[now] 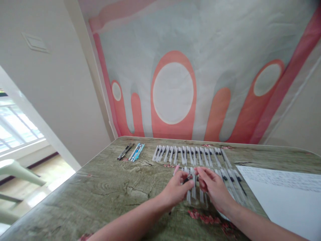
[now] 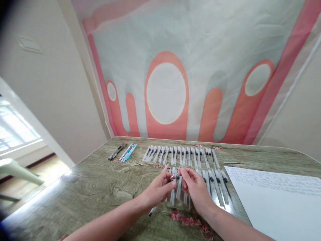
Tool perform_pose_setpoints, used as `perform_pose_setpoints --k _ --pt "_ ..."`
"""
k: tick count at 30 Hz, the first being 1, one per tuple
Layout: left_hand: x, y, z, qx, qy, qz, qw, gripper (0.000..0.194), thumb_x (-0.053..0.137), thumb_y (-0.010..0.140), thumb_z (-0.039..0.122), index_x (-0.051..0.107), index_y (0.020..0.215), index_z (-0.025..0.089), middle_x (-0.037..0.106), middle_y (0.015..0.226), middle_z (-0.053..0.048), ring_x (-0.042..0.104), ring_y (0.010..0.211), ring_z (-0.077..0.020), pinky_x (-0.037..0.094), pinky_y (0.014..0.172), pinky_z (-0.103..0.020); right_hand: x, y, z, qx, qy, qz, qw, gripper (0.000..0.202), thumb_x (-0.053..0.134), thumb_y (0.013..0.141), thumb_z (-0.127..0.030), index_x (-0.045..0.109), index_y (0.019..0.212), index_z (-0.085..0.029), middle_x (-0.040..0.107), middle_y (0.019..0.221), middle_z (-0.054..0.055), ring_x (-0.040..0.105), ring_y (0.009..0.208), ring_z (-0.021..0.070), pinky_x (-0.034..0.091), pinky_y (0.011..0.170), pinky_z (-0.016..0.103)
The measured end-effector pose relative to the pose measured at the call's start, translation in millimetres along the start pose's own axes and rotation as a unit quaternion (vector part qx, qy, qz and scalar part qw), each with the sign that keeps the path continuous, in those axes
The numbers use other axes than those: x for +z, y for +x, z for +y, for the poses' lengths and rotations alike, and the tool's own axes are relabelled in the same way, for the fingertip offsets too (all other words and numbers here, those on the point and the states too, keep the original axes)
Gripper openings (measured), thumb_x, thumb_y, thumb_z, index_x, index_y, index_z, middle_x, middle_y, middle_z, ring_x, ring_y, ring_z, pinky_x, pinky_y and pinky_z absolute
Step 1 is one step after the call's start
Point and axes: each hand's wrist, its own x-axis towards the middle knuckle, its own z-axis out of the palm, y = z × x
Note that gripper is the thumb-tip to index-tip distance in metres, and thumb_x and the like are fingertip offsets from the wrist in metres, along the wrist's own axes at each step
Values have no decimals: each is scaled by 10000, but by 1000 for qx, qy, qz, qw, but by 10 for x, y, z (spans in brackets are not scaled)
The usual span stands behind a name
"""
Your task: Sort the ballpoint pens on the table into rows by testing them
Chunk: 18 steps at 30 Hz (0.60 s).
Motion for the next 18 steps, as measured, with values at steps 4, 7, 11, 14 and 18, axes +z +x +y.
perform_pose_setpoints --k 4,7,11,14,18 --pt "-49 73 -29 45 40 19 998 276 609 659 374 507 793 156 488 610 38 442 547 -68 356 578 -215 25 -9 -10 -1 7 -2 1000 293 543 751 -427 565 856 -154 397 482 -56 327 426 56 272 388 171" --pt "-71 93 -43 76 75 43 993 258 590 678 372 530 796 150 508 645 25 477 628 -91 380 673 -245 39 -25 13 5 -5 -9 1000 278 571 733 -410 537 868 -169 435 532 -54 331 427 48 271 377 164" --pt "-79 79 -42 102 135 48 984 227 568 703 357 569 759 137 546 679 4 498 718 -116 368 775 -271 50 -55 42 3 -42 -34 999 246 580 730 -397 510 799 -173 425 535 -63 329 415 42 263 368 162" --pt "-137 109 -16 96 168 38 980 243 537 723 360 582 756 124 567 693 -11 502 702 -118 384 727 -252 49 -61 40 -10 -63 -36 997 248 568 737 -405 505 784 -170 419 534 -64 336 419 43 264 371 164" --pt "-392 248 14 102 247 99 958 257 494 744 373 567 779 129 578 703 -16 507 658 -118 382 611 -222 44 -59 45 -17 -81 -40 996 258 514 772 -428 504 813 -174 415 519 -65 338 419 48 266 381 168"
